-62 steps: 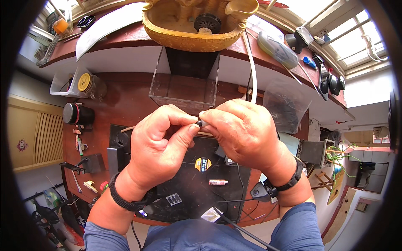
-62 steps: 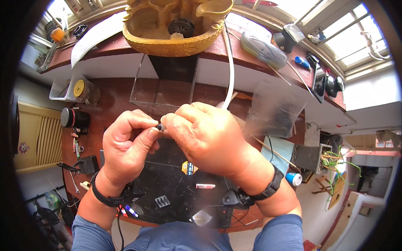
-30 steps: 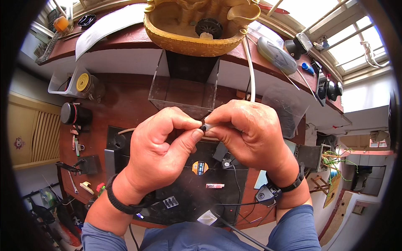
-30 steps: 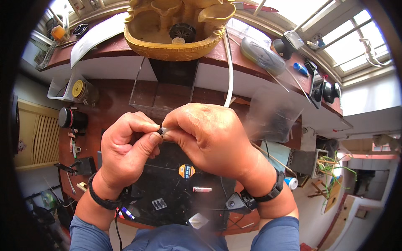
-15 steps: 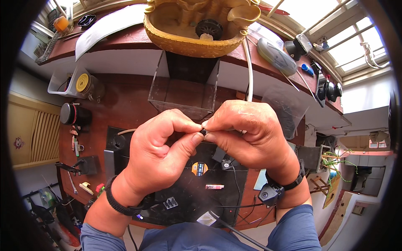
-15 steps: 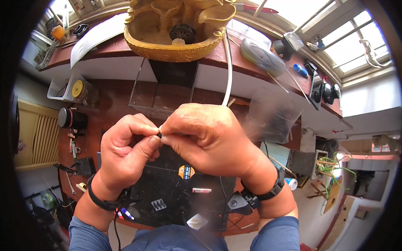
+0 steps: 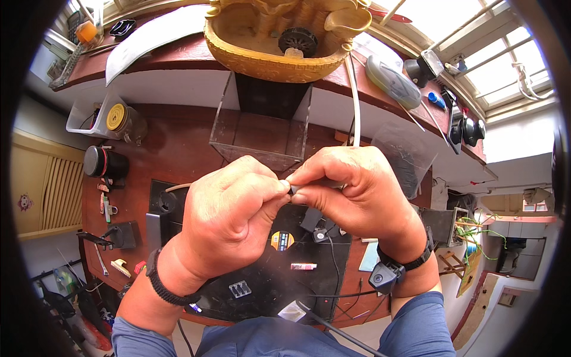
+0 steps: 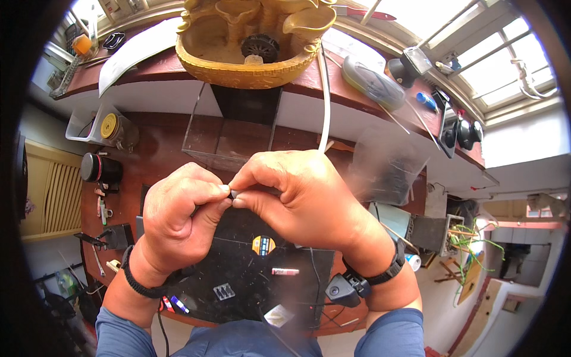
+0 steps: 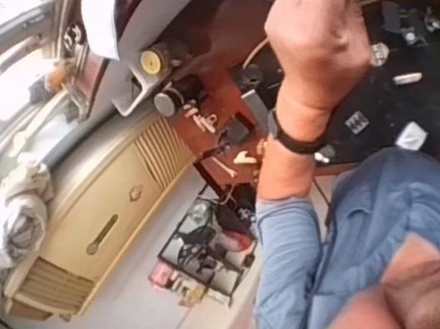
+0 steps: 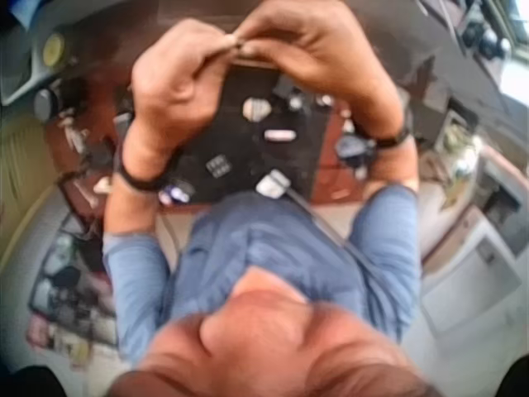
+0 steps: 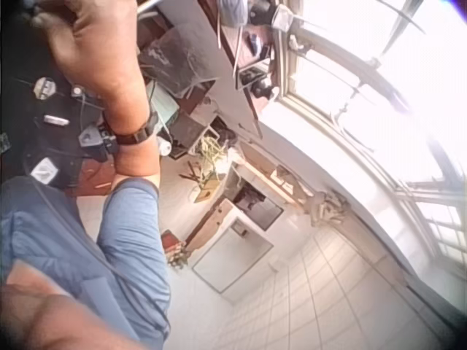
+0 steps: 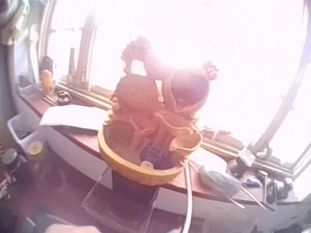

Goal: The person assembles a small electronic device by inserting a black cylindrical component into a white tube, then attaching the assembly to a black plastic housing. The person handles the components by hand and secures them together on a cluttered workbench.

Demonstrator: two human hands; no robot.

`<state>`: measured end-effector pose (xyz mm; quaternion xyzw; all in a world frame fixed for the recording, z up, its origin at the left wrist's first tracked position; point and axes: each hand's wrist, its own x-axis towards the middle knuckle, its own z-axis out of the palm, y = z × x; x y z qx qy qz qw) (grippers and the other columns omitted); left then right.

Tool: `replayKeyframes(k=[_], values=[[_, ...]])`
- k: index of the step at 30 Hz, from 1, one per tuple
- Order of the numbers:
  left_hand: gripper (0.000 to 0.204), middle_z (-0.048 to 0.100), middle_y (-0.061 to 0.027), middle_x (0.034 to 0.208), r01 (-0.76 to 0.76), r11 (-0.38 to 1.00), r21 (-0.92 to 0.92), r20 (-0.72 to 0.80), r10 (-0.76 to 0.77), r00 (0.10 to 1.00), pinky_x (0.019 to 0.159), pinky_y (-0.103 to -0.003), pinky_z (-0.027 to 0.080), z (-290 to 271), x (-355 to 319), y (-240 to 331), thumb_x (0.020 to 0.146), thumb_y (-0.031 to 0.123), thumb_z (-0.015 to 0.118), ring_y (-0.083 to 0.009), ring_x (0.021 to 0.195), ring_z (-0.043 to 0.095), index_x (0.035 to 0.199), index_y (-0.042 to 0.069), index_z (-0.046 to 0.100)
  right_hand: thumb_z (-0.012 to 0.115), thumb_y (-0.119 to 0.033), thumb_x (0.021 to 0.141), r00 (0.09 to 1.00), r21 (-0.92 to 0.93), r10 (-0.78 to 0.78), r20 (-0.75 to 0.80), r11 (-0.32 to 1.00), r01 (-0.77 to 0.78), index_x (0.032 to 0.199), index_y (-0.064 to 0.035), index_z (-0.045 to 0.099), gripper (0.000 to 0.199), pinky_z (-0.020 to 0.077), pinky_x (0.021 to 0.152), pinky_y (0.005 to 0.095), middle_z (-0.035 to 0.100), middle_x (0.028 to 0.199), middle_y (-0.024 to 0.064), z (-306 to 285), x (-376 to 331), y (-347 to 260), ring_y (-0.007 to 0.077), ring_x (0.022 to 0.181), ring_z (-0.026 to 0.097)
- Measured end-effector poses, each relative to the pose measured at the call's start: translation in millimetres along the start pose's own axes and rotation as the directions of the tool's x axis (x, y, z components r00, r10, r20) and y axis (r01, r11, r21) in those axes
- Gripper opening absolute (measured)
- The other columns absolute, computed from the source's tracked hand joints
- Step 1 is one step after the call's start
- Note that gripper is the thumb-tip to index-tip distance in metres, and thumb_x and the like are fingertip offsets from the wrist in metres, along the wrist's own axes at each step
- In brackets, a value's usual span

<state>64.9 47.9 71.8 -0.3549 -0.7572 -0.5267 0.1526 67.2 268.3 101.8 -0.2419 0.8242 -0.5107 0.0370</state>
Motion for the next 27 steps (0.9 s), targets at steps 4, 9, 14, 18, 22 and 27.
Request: replayKeyframes(k=[4, 9, 14, 18, 22, 27], values=[[0.024, 0.068, -0.0123, 0.081, -0.018, 0.998, 0.054, 0.012, 0.017, 1.0, 0.057, -0.036, 0.055, 0.0, 0.4, 2.2, 0.079, -0.009, 0.081, -0.0301, 0.066, 0.068, 0.096, 0.002, 0.068, 0.082, -0.008, 0.087, 1.0, -0.074, -0.015, 0.007, 0.997, 0.015, 0.096, -0.0041, 0.074, 0.013, 0.0576, 0.068, 0.0364, 0.075, 0.087, 0.0121, -1.7, -0.1, -2.2, 0.0293, 0.079, 0.074], [0.02, 0.069, -0.0124, 0.082, 0.035, 0.999, 0.0, -0.022, -0.035, 0.999, 0.059, -0.035, 0.055, 4.2, 1.2, 2.8, 0.083, -0.007, 0.08, -0.0288, 0.067, 0.068, 0.096, 0.002, 0.068, 0.082, -0.009, 0.087, 1.0, -0.058, 0.01, -0.003, 0.998, -0.01, 0.098, -0.0048, 0.074, 0.014, 0.0575, 0.068, 0.0372, 0.075, 0.088, 0.0117, -2.6, -2.6, -3.9, 0.03, 0.08, 0.074], [0.016, 0.071, -0.0127, 0.084, 0.247, 0.956, -0.156, -0.009, -0.251, 0.968, 0.064, -0.033, 0.055, 3.7, -4.8, 8.6, 0.087, -0.004, 0.081, -0.0258, 0.072, 0.069, 0.097, 0.001, 0.07, 0.082, -0.007, 0.086, 0.998, -0.124, -0.063, -0.009, 0.99, 0.062, 0.1, -0.0056, 0.074, 0.016, 0.0582, 0.069, 0.0372, 0.076, 0.09, 0.0106, -4.1, -2.6, -5.5, 0.03, 0.081, 0.075], [0.016, 0.071, -0.0125, 0.086, 0.298, 0.932, -0.206, 0.003, -0.304, 0.953, 0.066, -0.032, 0.055, 2.0, -5.8, 9.6, 0.087, -0.004, 0.081, -0.0247, 0.074, 0.07, 0.099, 0.0, 0.071, 0.081, -0.005, 0.085, 0.993, -0.138, -0.118, -0.01, 0.984, 0.116, 0.102, -0.006, 0.074, 0.019, 0.0589, 0.069, 0.0376, 0.076, 0.091, 0.0105, -2.8, -4.1, -3.9, 0.0308, 0.083, 0.075], [0.014, 0.071, -0.0121, 0.086, 0.337, 0.911, -0.236, 0.007, -0.345, 0.939, 0.067, -0.031, 0.055, 2.1, -7.9, 8.8, 0.088, -0.003, 0.08, -0.0237, 0.074, 0.07, 0.099, 0.0, 0.071, 0.085, -0.005, 0.082, 0.987, -0.219, -0.153, -0.043, 0.966, 0.14, 0.101, -0.0054, 0.075, 0.021, 0.0579, 0.068, 0.0357, 0.077, 0.091, 0.0092, -0.4, -5.3, -4.6, 0.0294, 0.078, 0.074], [0.009, 0.072, -0.0077, 0.088, 0.52, 0.773, -0.364, 0.098, -0.524, 0.846, 0.067, -0.027, 0.056, 0.2, -7.3, 13.8, 0.095, 0.0, 0.077, -0.014, 0.073, 0.069, 0.101, 0.0, 0.07, 0.08, -0.008, 0.086, 0.948, -0.378, -0.303, -0.1, 0.893, 0.245, 0.102, -0.0105, 0.068, 0.02, 0.0563, 0.064, 0.0381, 0.073, 0.087, 0.0034, 6.0, -10.0, 3.1, 0.0257, 0.076, 0.074]])
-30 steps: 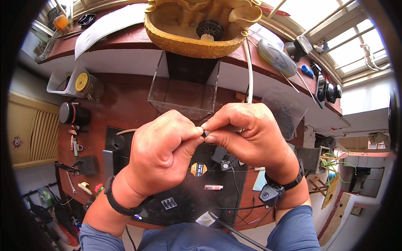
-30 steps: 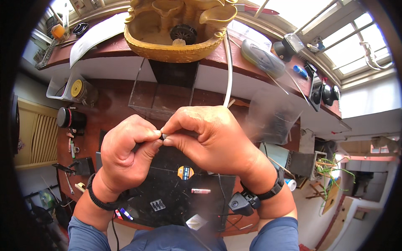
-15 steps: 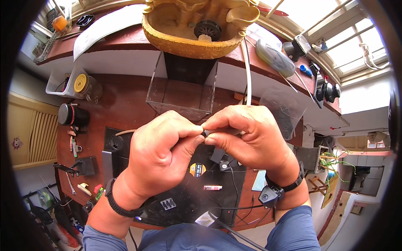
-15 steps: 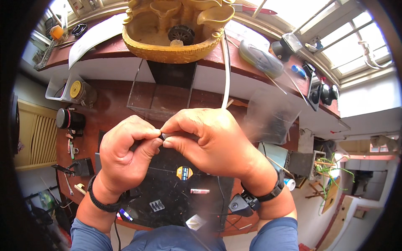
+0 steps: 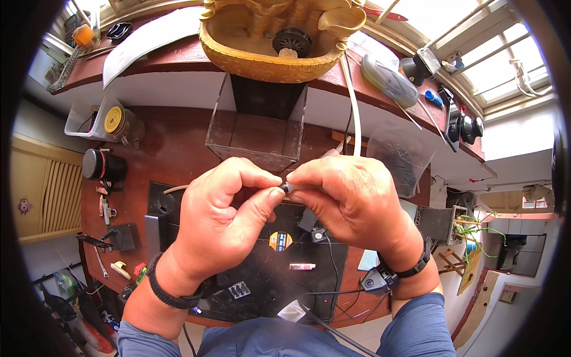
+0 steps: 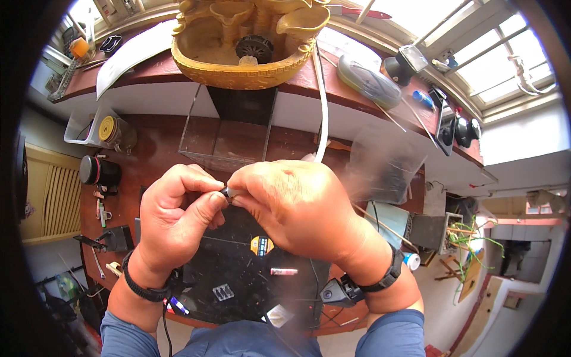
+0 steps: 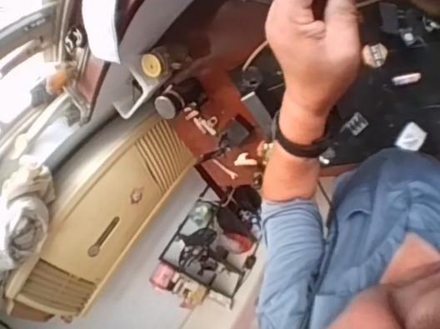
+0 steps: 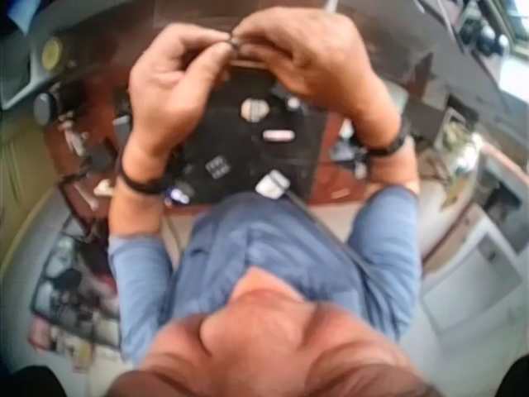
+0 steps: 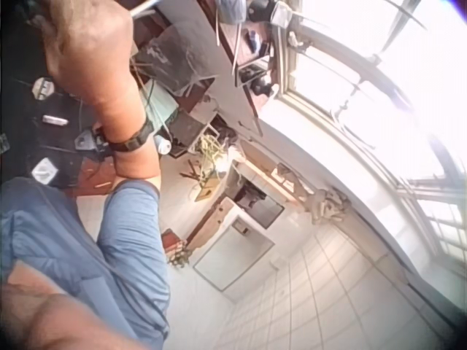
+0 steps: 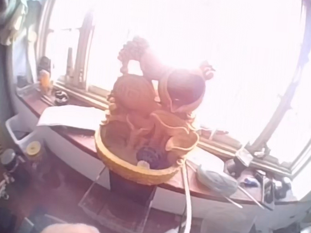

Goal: The person assembles a small electronic device by inserting a black cylindrical component into a white tube, then attaching the assembly to a black plastic housing. The person handles the components by hand and secures them together on a cluttered workbench.

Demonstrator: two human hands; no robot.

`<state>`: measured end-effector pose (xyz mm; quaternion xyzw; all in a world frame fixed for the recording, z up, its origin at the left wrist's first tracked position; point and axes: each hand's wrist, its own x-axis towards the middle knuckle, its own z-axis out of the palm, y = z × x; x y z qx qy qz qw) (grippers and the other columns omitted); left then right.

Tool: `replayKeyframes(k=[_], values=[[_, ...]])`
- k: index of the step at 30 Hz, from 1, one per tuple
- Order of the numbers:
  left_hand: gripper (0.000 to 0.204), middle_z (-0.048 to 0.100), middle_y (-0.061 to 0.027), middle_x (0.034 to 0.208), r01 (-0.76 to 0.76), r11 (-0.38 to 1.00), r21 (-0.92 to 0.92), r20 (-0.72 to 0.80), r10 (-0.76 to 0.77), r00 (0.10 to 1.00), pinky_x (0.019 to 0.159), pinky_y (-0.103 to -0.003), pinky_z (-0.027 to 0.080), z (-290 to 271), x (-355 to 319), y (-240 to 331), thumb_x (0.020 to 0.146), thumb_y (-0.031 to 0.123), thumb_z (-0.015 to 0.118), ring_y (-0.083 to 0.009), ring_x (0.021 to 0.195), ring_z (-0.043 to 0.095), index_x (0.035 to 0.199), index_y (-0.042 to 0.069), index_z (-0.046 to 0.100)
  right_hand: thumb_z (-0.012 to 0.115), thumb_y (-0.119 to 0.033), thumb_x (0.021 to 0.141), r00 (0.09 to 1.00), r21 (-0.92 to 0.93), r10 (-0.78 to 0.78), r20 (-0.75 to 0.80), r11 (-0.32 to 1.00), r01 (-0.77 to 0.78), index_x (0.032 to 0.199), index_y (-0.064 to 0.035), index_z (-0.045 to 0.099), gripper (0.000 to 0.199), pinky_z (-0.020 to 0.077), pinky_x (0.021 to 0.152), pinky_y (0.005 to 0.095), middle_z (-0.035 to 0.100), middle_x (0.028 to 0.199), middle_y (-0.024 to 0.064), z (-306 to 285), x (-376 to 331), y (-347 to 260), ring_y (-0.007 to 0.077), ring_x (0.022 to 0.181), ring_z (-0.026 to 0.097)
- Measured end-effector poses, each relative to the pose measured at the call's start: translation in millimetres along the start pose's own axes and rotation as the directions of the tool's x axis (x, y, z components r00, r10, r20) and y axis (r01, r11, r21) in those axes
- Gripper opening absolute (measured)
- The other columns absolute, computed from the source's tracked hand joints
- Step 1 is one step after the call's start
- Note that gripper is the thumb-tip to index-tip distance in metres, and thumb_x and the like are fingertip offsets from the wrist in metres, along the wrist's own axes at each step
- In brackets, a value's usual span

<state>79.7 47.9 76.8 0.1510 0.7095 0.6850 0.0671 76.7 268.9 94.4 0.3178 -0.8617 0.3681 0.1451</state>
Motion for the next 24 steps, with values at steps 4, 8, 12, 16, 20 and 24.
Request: replayKeyframes(k=[4, 8, 12, 16, 20, 24], values=[[0.008, 0.072, -0.0032, 0.09, 0.203, 0.956, -0.213, 0.043, -0.199, 0.979, 0.066, -0.022, 0.055, 1.3, -2.7, 7.5, 0.101, 0.004, 0.073, -0.0067, 0.074, 0.067, 0.105, 0.001, 0.068, 0.086, -0.004, 0.081, 0.999, -0.047, -0.026, 0.044, 0.998, 0.028, 0.102, -0.0047, 0.073, 0.025, 0.0577, 0.064, 0.0363, 0.074, 0.086, 0.0073, -4.1, 1.8, -4.3, 0.0275, 0.074, 0.074], [0.007, 0.071, -0.002, 0.09, 0.278, 0.906, -0.319, 0.104, -0.258, 0.96, 0.064, -0.02, 0.054, -1.4, -3.3, 8.5, 0.103, 0.005, 0.071, -0.0051, 0.074, 0.066, 0.108, 0.002, 0.066, 0.085, -0.004, 0.081, 0.997, -0.045, -0.049, 0.056, 0.998, 0.052, 0.103, -0.0043, 0.072, 0.026, 0.0575, 0.064, 0.0365, 0.074, 0.087, 0.0074, -4.6, 2.8, -3.8, 0.0277, 0.073, 0.073], [0.009, 0.071, -0.0023, 0.09, 0.294, 0.904, -0.309, 0.095, -0.278, 0.956, 0.063, -0.02, 0.053, -0.8, -2.7, 10.6, 0.103, 0.007, 0.071, -0.0048, 0.073, 0.065, 0.108, 0.002, 0.066, 0.084, -0.005, 0.081, 0.998, -0.034, -0.058, 0.028, 0.998, 0.059, 0.103, -0.0038, 0.071, 0.026, 0.0575, 0.064, 0.0369, 0.074, 0.09, 0.0083, -0.7, 4.0, -3.5, 0.0283, 0.074, 0.073], [0.011, 0.071, -0.0027, 0.089, 0.369, 0.874, -0.316, 0.14, -0.342, 0.929, 0.063, -0.02, 0.053, -6.0, 0.0, 14.9, 0.104, 0.01, 0.071, -0.0057, 0.072, 0.066, 0.11, 0.001, 0.065, 0.084, -0.004, 0.08, 0.996, 0.006, -0.08, 0.033, 0.997, 0.079, 0.104, -0.0031, 0.071, 0.027, 0.0579, 0.066, 0.0376, 0.075, 0.091, 0.0084, -0.3, 4.2, -0.4, 0.0288, 0.075, 0.073], [0.016, 0.071, -0.0029, 0.087, 0.416, 0.867, -0.276, 0.253, -0.352, 0.901, 0.063, -0.021, 0.052, -13.7, 1.3, 18.3, 0.109, 0.017, 0.064, -0.0066, 0.071, 0.066, 0.112, 0.001, 0.065, 0.084, -0.004, 0.08, 0.996, 0.054, -0.092, 0.01, 0.994, 0.091, 0.104, -0.0026, 0.071, 0.027, 0.0581, 0.066, 0.0377, 0.075, 0.091, 0.0095, -1.9, 6.8, -0.7, 0.0294, 0.076, 0.073], [0.024, 0.071, -0.0021, 0.082, 0.391, 0.91, -0.142, 0.361, -0.32, 0.876, 0.064, -0.023, 0.051, -18.6, 4.6, 24.3, 0.114, 0.021, 0.053, -0.0067, 0.067, 0.063, 0.11, 0.001, 0.064, 0.083, -0.004, 0.081, 0.994, 0.106, -0.113, 0.0, 0.988, 0.112, 0.104, -0.0023, 0.071, 0.026, 0.0577, 0.066, 0.0379, 0.075, 0.091, 0.0107, -2.4, 9.2, 2.2, 0.0299, 0.075, 0.072]])
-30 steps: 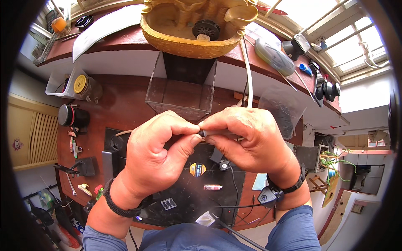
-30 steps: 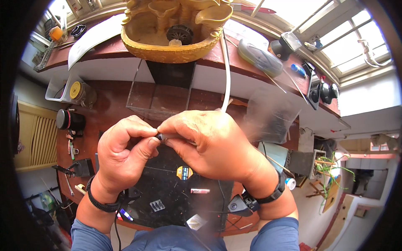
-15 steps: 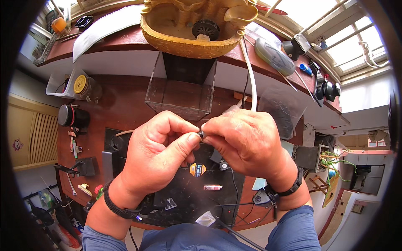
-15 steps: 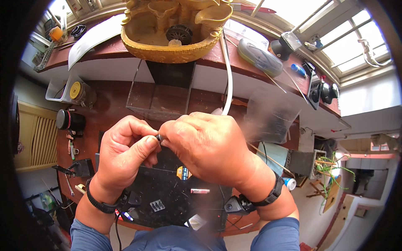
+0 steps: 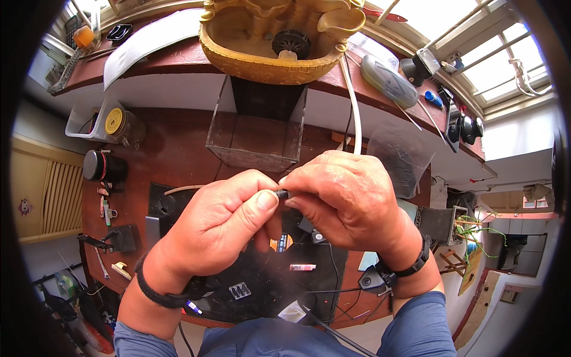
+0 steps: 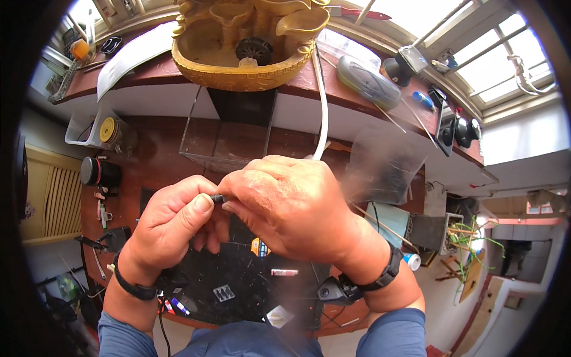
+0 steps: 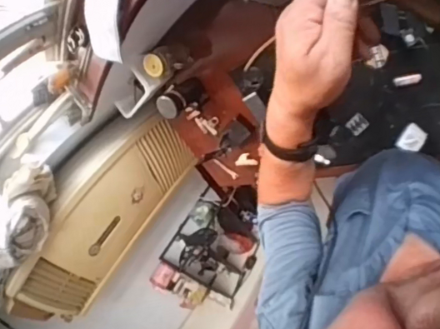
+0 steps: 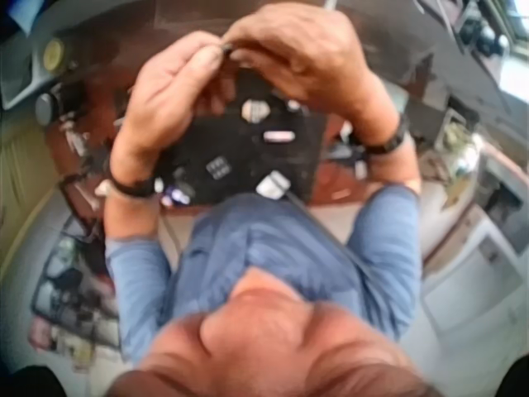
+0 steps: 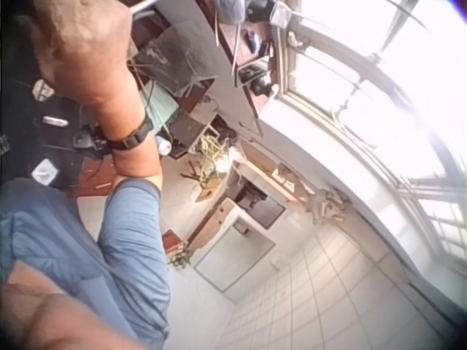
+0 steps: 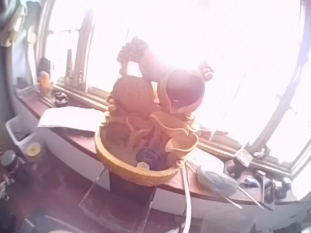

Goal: The person assembles a small electronic device by inserting a black cylindrical component into a white tube, then attaching the assembly to a black plastic housing. The person handles the components by hand and secures them together on a cluttered workbench.

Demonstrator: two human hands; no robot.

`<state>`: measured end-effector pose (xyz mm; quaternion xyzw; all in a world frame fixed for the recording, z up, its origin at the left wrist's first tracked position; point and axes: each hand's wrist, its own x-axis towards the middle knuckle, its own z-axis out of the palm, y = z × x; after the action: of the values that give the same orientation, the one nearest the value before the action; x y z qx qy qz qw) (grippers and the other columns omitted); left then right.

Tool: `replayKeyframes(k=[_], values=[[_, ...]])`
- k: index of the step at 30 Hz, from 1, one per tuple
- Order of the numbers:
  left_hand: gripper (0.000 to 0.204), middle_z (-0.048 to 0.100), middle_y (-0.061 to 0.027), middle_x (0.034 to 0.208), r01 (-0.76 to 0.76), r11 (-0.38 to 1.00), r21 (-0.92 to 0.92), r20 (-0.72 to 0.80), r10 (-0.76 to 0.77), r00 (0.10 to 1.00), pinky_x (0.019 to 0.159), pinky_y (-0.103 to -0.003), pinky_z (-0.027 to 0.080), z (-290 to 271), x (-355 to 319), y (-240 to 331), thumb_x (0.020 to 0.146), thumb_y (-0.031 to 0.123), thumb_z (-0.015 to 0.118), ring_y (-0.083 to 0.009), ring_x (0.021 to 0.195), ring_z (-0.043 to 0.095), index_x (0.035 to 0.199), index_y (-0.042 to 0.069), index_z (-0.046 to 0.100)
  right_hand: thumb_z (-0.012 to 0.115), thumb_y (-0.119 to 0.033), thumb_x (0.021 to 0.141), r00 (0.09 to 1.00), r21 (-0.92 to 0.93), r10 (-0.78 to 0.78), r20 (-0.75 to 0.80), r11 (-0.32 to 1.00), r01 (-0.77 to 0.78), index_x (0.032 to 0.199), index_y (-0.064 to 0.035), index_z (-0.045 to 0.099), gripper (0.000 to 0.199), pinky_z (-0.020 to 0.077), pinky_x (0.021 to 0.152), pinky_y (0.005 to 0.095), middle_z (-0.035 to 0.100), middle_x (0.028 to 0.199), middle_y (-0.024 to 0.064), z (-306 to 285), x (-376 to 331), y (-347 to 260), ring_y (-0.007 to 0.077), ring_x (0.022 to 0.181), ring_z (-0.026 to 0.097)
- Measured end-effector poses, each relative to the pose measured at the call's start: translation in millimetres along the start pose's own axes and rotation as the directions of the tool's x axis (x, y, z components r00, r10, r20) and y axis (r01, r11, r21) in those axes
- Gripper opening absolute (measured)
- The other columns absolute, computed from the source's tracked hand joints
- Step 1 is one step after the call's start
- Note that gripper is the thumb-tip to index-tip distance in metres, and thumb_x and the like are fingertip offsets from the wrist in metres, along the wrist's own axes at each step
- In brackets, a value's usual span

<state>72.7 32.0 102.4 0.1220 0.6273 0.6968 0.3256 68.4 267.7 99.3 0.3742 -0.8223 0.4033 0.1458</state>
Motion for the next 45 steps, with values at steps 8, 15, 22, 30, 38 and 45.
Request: replayKeyframes(k=[8, 15, 22, 30, 38, 45], values=[[0.02, 0.065, -0.0017, 0.074, -0.23, 0.903, 0.362, -0.011, 0.251, 0.968, 0.057, -0.024, 0.044, -1.2, 3.2, -8.5, 0.113, 0.016, 0.05, -0.008, 0.06, 0.057, 0.103, 0.003, 0.061, 0.085, -0.009, 0.083, 0.997, -0.105, 0.053, 0.062, 0.993, -0.046, 0.105, -0.003, 0.072, 0.026, 0.0559, 0.065, 0.039, 0.074, 0.09, 0.0103, -1.4, 0.6, 0.4, 0.0303, 0.075, 0.07], [0.01, 0.061, -0.0097, 0.073, -0.439, 0.644, 0.627, 0.016, 0.552, 0.834, 0.058, -0.035, 0.046, -1.8, 10.6, -21.7, 0.105, 0.007, 0.06, -0.0229, 0.059, 0.058, 0.098, 0.0, 0.063, 0.085, -0.01, 0.082, 0.988, -0.122, 0.086, 0.126, 0.99, -0.07, 0.104, -0.0043, 0.074, 0.025, 0.0544, 0.062, 0.0398, 0.071, 0.086, 0.0096, -2.2, 2.1, -2.5, 0.0302, 0.073, 0.069], [0.006, 0.06, -0.0134, 0.074, -0.441, 0.589, 0.678, -0.025, 0.617, 0.786, 0.055, -0.041, 0.048, 2.8, 15.1, -25.3, 0.097, 0.003, 0.069, -0.034, 0.061, 0.061, 0.093, 0.001, 0.065, 0.086, -0.008, 0.078, 0.992, -0.188, 0.078, 0.1, 0.98, -0.058, 0.103, -0.0042, 0.073, 0.029, 0.0538, 0.061, 0.0393, 0.069, 0.082, 0.0087, 1.0, 1.1, -5.1, 0.03, 0.069, 0.067], [0.006, 0.062, -0.0141, 0.077, -0.399, 0.654, 0.642, -0.04, 0.548, 0.835, 0.058, -0.04, 0.049, -3.0, 12.0, -27.5, 0.099, 0.004, 0.069, -0.0349, 0.063, 0.062, 0.095, 0.001, 0.066, 0.085, -0.009, 0.081, 0.984, -0.178, 0.117, 0.131, 0.98, -0.093, 0.107, -0.0038, 0.073, 0.029, 0.0552, 0.063, 0.0399, 0.07, 0.084, 0.0093, 4.6, 2.6, -7.4, 0.0302, 0.073, 0.068], [0.005, 0.063, -0.0142, 0.078, -0.436, 0.651, 0.622, 0.009, 0.551, 0.835, 0.059, -0.041, 0.05, -9.7, 12.4, -24.4, 0.099, 0.004, 0.069, -0.0356, 0.065, 0.063, 0.097, 0.001, 0.066, 0.082, -0.01, 0.085, 0.963, -0.054, 0.177, 0.2, 0.984, -0.17, 0.106, -0.0038, 0.075, 0.023, 0.0573, 0.07, 0.0405, 0.074, 0.089, 0.0102, -3.6, 12.1, -3.5, 0.0309, 0.079, 0.071], [0.005, 0.06, -0.0139, 0.076, -0.457, 0.625, 0.632, 0.111, 0.511, 0.852, 0.057, -0.044, 0.048, -16.0, 12.0, -24.3, 0.097, 0.003, 0.069, -0.0383, 0.064, 0.06, 0.095, 0.003, 0.064, 0.082, -0.011, 0.085, 0.958, -0.077, 0.125, 0.258, 0.991, -0.109, 0.106, -0.005, 0.075, 0.023, 0.0589, 0.073, 0.0415, 0.075, 0.09, 0.0089, -3.9, 10.2, -4.1, 0.0306, 0.084, 0.072]])
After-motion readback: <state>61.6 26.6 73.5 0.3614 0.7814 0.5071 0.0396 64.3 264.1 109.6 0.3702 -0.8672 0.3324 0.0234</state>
